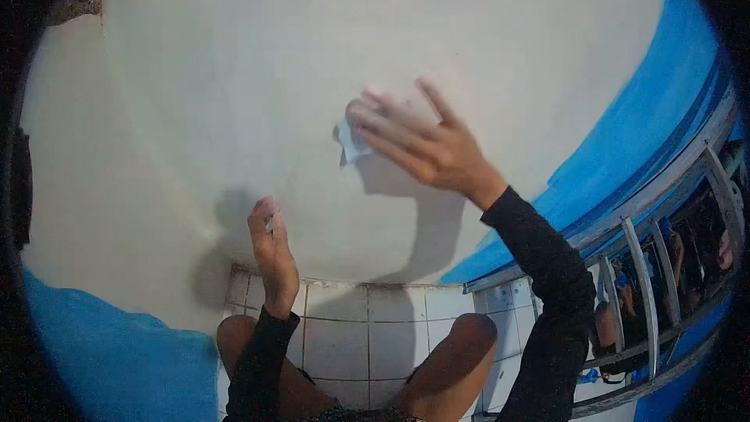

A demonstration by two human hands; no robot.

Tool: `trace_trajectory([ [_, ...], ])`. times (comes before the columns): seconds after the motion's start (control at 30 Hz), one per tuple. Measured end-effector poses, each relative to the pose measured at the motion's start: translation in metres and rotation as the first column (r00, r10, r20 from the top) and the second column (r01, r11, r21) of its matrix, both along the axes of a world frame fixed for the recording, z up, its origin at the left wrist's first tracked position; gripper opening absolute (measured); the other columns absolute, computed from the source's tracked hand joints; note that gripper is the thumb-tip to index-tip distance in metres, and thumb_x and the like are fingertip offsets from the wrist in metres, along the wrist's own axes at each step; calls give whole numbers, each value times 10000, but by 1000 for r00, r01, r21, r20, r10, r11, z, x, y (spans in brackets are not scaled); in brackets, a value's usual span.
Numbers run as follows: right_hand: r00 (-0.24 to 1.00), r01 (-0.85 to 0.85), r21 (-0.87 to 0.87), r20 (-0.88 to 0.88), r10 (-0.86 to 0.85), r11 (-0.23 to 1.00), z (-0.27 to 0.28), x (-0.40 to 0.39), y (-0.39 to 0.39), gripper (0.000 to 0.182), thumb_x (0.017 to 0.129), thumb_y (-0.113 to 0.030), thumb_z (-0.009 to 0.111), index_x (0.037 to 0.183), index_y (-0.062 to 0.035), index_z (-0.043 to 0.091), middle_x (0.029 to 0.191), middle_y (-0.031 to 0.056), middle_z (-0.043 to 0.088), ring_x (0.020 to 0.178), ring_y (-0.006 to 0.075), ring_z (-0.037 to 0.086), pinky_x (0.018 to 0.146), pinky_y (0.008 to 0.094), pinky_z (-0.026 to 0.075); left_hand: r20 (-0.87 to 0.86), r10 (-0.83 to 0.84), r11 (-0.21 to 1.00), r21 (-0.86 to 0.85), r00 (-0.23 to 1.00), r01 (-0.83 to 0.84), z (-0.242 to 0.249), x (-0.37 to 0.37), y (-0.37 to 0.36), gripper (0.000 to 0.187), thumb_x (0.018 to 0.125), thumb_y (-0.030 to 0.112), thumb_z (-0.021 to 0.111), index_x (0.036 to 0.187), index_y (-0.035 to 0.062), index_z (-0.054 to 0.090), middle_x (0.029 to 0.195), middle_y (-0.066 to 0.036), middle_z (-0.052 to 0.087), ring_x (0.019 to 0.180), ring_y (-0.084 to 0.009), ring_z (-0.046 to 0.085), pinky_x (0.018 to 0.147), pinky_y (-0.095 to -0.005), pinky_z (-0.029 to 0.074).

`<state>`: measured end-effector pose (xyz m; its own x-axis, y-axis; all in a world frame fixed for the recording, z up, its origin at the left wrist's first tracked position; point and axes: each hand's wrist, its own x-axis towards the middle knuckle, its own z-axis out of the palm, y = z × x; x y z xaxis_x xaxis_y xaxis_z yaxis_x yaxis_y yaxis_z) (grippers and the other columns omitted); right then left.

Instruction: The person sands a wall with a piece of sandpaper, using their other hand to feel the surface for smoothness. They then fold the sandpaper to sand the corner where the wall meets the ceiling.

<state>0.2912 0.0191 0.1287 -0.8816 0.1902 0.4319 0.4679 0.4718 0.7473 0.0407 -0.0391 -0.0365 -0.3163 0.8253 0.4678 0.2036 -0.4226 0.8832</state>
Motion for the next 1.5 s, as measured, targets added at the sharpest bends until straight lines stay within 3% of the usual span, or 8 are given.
trace_trajectory([
  [0.13,995,43,-345,-69,-71,938,-19,3,-6,348,923,-276,575,1264,-259,643,1511,-57,466,1414,177,405,1222,538,194,-135,-35,998,-49,990,28,-3,-3,3,326,1064,252,383,1271,22,487,1378,-180,437,1257,-317,465,1037,-434,391],
  [0.23,963,44,-99,270,-16,994,-25,4,-6,358,930,-270,553,1276,-239,637,1507,-51,473,1397,177,431,1229,526,172,-147,-10,1000,-23,989,7,-3,-1,2,318,1068,254,373,1218,11,510,1357,-181,443,1267,-322,460,1067,-449,369],
  [0.4,990,85,134,-124,-68,987,30,1,-8,342,916,-251,587,1253,-237,645,1499,-27,485,1404,170,424,1209,618,116,-93,-10,1000,-13,996,9,5,-1,-2,362,1074,279,349,1193,-8,535,1292,-174,476,1239,-308,468,1052,-443,374],
  [0.53,999,37,-230,0,-38,973,-32,-4,-11,386,908,-262,598,1286,-196,629,1517,5,462,1387,190,445,1216,533,221,55,-20,1000,-21,998,21,6,-1,-2,392,1077,288,328,1185,-16,549,1251,-167,497,1203,-295,481,1034,-426,384],
  [0.8,980,69,98,-195,-49,993,25,-4,-9,365,924,-233,581,1282,-180,630,1474,21,513,1412,204,415,1214,617,119,86,-39,999,-29,996,42,8,-1,-6,398,1078,290,320,1116,-10,580,1256,-156,496,1214,-297,478,1038,-424,379],
  [0.93,990,67,-301,-98,-100,951,-57,-2,-13,351,954,-205,541,1295,-191,621,1522,-11,454,1422,191,395,1222,590,136,81,-29,998,-48,996,33,0,-1,1,403,1079,297,321,1083,-4,589,1268,-155,499,1203,-283,483,1033,-408,377],
  [1.2,942,99,118,-330,-55,988,12,-8,-12,410,885,-191,631,1293,-230,628,1411,-19,577,1404,201,428,1219,589,140,242,-96,992,-62,966,114,11,0,-11,420,1084,338,324,1094,24,603,1286,-116,519,1154,-236,516,923,-364,430],
  [1.5,985,5,-148,-173,-31,989,-28,2,-2,375,912,-154,569,1281,-162,635,1452,23,537,1402,220,429,1188,652,132,550,-215,946,-87,807,312,-8,-11,-4,397,1051,371,402,1218,63,590,1315,-88,541,1199,-217,538,947,-367,425],
])
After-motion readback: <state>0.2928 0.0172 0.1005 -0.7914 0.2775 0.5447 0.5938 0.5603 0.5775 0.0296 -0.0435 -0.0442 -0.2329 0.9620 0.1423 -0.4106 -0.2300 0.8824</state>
